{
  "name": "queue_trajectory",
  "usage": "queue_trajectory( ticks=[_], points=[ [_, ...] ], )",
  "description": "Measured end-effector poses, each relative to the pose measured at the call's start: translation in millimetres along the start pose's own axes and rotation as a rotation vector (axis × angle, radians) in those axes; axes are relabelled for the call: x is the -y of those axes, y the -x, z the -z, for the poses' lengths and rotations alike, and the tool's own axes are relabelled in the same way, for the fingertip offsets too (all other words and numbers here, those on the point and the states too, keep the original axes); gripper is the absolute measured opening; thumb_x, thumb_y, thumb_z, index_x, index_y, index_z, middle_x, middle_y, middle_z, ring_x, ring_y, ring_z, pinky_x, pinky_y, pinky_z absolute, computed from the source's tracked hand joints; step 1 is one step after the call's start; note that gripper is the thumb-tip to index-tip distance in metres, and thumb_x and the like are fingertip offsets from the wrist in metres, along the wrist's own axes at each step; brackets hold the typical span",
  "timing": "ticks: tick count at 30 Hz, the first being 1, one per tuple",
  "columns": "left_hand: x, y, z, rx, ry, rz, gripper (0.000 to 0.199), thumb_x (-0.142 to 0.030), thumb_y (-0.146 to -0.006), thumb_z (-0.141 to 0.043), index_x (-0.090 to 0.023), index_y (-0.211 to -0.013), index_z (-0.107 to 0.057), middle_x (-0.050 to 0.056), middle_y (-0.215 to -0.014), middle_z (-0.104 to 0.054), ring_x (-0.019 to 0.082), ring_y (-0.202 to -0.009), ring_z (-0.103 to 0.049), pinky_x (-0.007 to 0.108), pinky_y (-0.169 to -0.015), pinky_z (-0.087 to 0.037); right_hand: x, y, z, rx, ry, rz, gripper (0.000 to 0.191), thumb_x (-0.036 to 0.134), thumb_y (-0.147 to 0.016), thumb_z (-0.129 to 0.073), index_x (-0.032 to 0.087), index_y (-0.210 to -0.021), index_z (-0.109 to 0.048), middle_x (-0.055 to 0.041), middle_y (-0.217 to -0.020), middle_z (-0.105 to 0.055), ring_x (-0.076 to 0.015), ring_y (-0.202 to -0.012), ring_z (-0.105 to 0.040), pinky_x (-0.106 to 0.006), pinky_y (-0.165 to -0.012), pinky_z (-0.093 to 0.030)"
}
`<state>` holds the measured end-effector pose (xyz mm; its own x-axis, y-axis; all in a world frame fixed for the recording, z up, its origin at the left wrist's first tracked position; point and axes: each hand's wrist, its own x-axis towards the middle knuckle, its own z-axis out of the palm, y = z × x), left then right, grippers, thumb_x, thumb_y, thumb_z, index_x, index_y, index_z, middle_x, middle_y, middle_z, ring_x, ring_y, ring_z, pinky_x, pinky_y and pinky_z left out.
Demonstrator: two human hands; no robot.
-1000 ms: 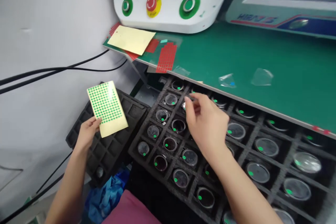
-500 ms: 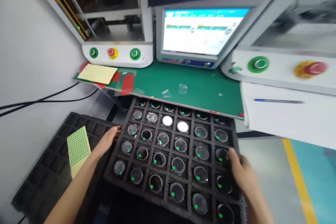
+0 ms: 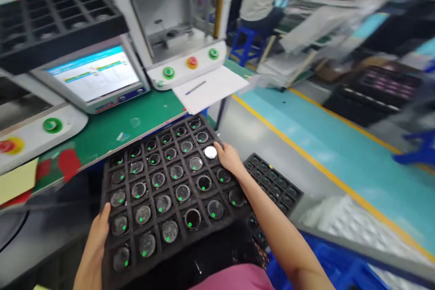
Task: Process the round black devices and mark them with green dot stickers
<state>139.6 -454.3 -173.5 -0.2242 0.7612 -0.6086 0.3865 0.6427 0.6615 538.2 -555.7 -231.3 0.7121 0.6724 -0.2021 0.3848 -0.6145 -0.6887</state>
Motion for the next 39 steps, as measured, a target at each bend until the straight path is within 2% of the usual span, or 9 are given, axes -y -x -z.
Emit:
queue_trajectory(
  ticks=[7,13,17,20,26,29,32,36,39],
  points=[
    [-51.5,-1.8,-37.6,0.184,-0.13,-0.214,0.045,-0.033,-0.1,-0.045,-0.001,-0.13,-0.057,0.018,-0.127,-0.061,0.023,-0.117,-0.061,0.033,-0.106,-0.043,-33.8,42.8,37.2,-0.156,-0.068,-0.185,0.041,0.046,-0.098,-0.049,0.009,-0.094,-0.064,-0.0102,-0.094,-0.064,-0.0171,-0.091,-0.061,-0.036,-0.089,-0.047],
    [-88.0,-3.5,-103.1,0.433,-0.252,-0.432,0.037,-0.026,-0.1,-0.045,-0.002,-0.123,-0.061,0.018,-0.13,-0.059,0.022,-0.123,-0.057,0.031,-0.109,-0.039,-71.4,88.8,74.2,-0.342,-0.102,-0.415,0.036,0.041,-0.098,-0.048,0.01,-0.091,-0.064,-0.0098,-0.094,-0.064,-0.017,-0.087,-0.059,-0.034,-0.085,-0.044],
    [-98.7,7.0,-158.1,0.659,-0.342,-0.529,0.038,-0.028,-0.101,-0.043,-0.002,-0.124,-0.059,0.018,-0.128,-0.06,0.022,-0.116,-0.061,0.031,-0.103,-0.044,-91.1,123.6,105.6,-0.497,-0.121,-0.585,0.034,0.039,-0.096,-0.05,0.011,-0.081,-0.062,-0.009,-0.083,-0.061,-0.0162,-0.075,-0.053,-0.03,-0.074,-0.04],
    [-108.1,22.3,-206.0,0.751,-0.434,-0.625,0.038,-0.03,-0.101,-0.042,-0.002,-0.121,-0.06,0.018,-0.126,-0.061,0.023,-0.116,-0.061,0.031,-0.102,-0.044,-106.4,142.5,127.4,-0.635,-0.148,-0.663,0.033,0.037,-0.093,-0.052,0.012,-0.073,-0.058,-0.0064,-0.072,-0.055,-0.0147,-0.067,-0.045,-0.028,-0.067,-0.035],
    [-149.0,68.9,-336.3,0.809,-0.678,-0.934,0.041,-0.034,-0.1,-0.046,-0.005,-0.125,-0.058,0.018,-0.13,-0.058,0.028,-0.124,-0.054,0.036,-0.106,-0.039,-157.8,144.7,148.4,-0.946,-0.168,-0.798,0.03,0.038,-0.092,-0.049,0.014,-0.073,-0.052,-0.0042,-0.071,-0.049,-0.0143,-0.066,-0.039,-0.029,-0.07,-0.034],
    [-172.1,90.5,-411.8,0.822,-0.81,-1.085,0.039,-0.032,-0.099,-0.046,-0.003,-0.121,-0.059,0.021,-0.128,-0.059,0.03,-0.125,-0.053,0.037,-0.107,-0.038,-190.2,128.6,138.9,-1.057,-0.25,-0.871,0.027,0.036,-0.094,-0.047,0.013,-0.084,-0.055,-0.0072,-0.084,-0.055,-0.0159,-0.077,-0.048,-0.032,-0.081,-0.039],
    [-188.2,103.6,-480.6,0.826,-0.931,-1.209,0.038,-0.032,-0.1,-0.045,-0.003,-0.12,-0.059,0.02,-0.127,-0.059,0.029,-0.122,-0.055,0.035,-0.104,-0.039,-217.9,107.4,113.3,-1.132,-0.414,-0.935,0.021,0.029,-0.095,-0.048,0.01,-0.096,-0.056,-0.0097,-0.098,-0.059,-0.0175,-0.092,-0.053,-0.035,-0.092,-0.04],
    [-190.4,108.0,-554.0,0.835,-1.101,-1.328,0.039,-0.034,-0.101,-0.044,-0.006,-0.126,-0.055,0.017,-0.125,-0.061,0.028,-0.12,-0.056,0.034,-0.102,-0.04,-243.1,84.0,57.0,-1.144,-0.776,-0.99,0.017,0.019,-0.093,-0.054,0.008,-0.105,-0.057,-0.0089,-0.107,-0.06,-0.0162,-0.099,-0.057,-0.036,-0.095,-0.044],
    [-174.8,107.2,-596.5,0.854,-1.26,-1.376,0.041,-0.036,-0.1,-0.045,-0.012,-0.133,-0.051,0.014,-0.125,-0.062,0.029,-0.119,-0.057,0.037,-0.101,-0.041,-251.3,74.8,5.8,-1.115,-1.088,-1.09,0.017,0.013,-0.091,-0.056,0.008,-0.108,-0.056,-0.008,-0.106,-0.06,-0.0148,-0.097,-0.058,-0.034,-0.092,-0.048]
  ],
)
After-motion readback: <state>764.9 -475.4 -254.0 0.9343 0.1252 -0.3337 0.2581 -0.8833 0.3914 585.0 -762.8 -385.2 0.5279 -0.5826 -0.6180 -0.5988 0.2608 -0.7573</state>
